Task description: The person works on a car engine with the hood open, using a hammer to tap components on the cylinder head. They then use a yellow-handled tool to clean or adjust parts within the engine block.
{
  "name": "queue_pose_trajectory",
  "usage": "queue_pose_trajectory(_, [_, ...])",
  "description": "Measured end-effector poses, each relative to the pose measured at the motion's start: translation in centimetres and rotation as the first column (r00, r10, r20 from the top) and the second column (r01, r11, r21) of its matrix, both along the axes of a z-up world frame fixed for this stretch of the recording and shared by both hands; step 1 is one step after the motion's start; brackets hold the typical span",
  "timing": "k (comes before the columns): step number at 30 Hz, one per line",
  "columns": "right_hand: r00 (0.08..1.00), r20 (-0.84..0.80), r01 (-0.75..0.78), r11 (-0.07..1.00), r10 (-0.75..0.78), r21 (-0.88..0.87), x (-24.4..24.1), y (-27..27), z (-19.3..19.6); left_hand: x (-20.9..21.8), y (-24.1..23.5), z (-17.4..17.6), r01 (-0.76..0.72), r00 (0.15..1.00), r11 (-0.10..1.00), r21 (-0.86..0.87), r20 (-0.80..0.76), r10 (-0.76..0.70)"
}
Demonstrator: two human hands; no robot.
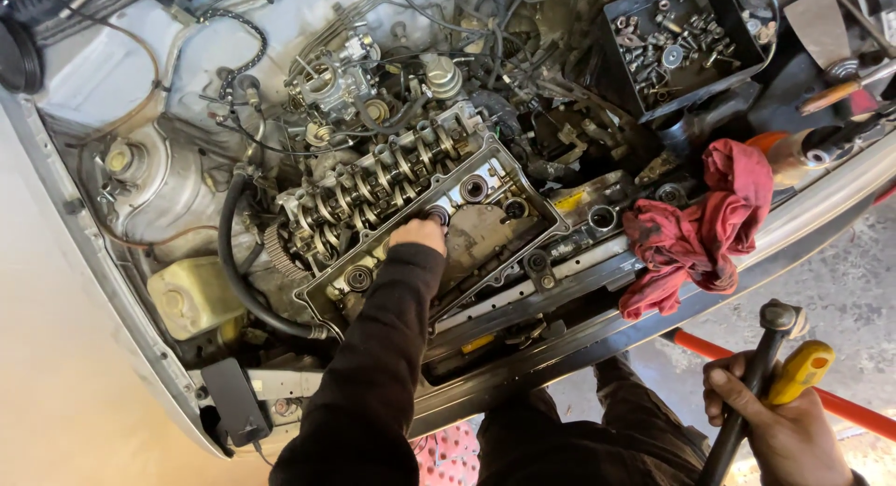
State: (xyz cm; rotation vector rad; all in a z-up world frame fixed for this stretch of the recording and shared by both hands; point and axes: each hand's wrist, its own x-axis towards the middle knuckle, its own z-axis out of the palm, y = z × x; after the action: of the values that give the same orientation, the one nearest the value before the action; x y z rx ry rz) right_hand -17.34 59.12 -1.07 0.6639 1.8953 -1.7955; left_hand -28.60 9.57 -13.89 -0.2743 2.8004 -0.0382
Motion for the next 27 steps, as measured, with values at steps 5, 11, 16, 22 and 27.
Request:
queue_pose_trajectory(5, [1.0, 0.023, 0.007, 1.0, -0.007, 0.018, 0.1, -0.1, 0.1, -0.2, 1.0, 3.1, -0.029, 0.999, 0.997, 0.068, 0.029, 0.027])
queue_pose_trajectory(11, [1.0, 0.011, 0.025, 1.0, -0.025, -0.011, 0.1, 0.0, -0.3, 3.3, 0.8, 1.8, -0.087, 0.988, 0.976, 0.198, -0.112, 0.111])
queue_pose_trajectory(16, [1.0, -0.003, 0.018, 1.0, -0.018, -0.026, 0.0, 0.0, -0.3, 5.7, 0.2, 0.1, -0.016, 0.825, 0.917, 0.399, -0.512, 0.238])
queue_pose_trajectory(22, [1.0, 0.009, -0.03, 0.999, 0.03, -0.012, 0.0, -0.1, -0.4, 5.9, 0.3, 0.7, -0.429, 0.815, 0.724, 0.541, -0.114, 0.568])
queue_pose_trajectory(27, [1.0, -0.013, -0.016, 0.999, 0.016, -0.047, -0.1, -0.2, -0.4, 5.5, 0.1, 1.1, -0.177, 0.895, 0.893, 0.414, -0.31, 0.321])
